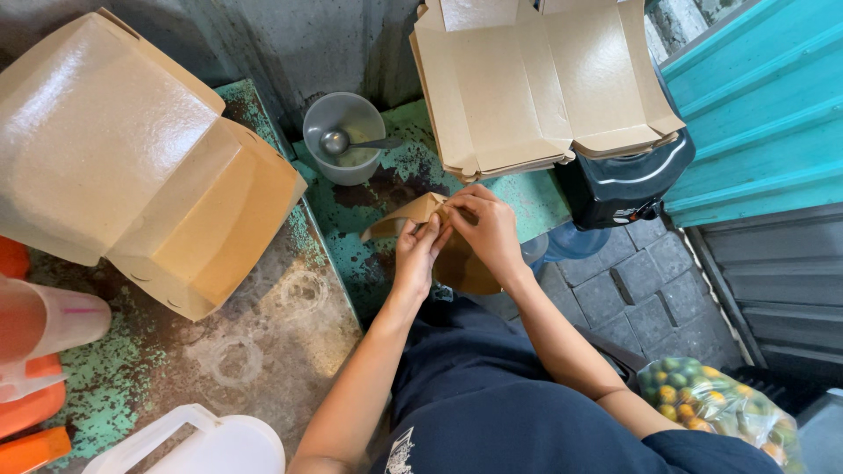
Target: The person assembles flat-packed cardboard boxes by folding and interlocking the flaps. They handle several boxes one at a time, stacking the completed boxes on a nearby surface.
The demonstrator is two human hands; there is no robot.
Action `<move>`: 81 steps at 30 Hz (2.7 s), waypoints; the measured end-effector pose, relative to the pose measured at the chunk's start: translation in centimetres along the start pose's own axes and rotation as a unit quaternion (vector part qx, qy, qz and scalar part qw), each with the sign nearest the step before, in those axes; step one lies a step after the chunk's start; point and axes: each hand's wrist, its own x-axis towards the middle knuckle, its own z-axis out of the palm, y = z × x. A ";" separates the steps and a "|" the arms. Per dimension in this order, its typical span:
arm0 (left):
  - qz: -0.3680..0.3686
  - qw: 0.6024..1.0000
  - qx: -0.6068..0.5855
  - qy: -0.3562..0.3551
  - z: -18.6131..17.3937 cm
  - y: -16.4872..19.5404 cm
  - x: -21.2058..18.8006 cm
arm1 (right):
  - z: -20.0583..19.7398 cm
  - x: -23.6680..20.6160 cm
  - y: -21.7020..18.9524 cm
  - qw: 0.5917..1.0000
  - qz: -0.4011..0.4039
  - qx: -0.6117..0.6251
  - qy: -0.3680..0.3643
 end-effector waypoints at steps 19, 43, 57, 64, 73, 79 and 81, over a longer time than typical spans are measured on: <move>-0.047 0.996 -0.011 0.071 -0.3 -0.1 0.4 | -0.1 0.0 0.4 1.000 -0.008 -0.008 -0.018; -0.043 0.999 -0.006 0.028 -0.6 -0.5 0.6 | -0.2 -0.9 -0.9 0.999 -0.008 -0.049 0.018; -0.050 0.998 -0.009 0.038 -0.3 -0.1 1.1 | -0.1 0.1 -0.3 0.998 -0.016 0.050 0.020; -0.066 0.998 -0.007 0.013 0.2 0.6 0.9 | -0.4 0.4 -0.4 0.999 -0.027 -0.022 -0.003; -0.055 0.998 -0.015 0.006 0.6 0.2 1.0 | 0.7 -0.1 1.0 0.999 -0.028 -0.010 0.030; -0.036 0.999 -0.004 0.015 1.3 -0.7 0.5 | 0.0 -0.7 2.1 0.994 -0.068 -0.074 0.037; -0.020 1.000 0.016 0.018 1.5 -0.5 0.3 | -0.1 -1.0 2.0 0.995 -0.086 -0.052 0.018</move>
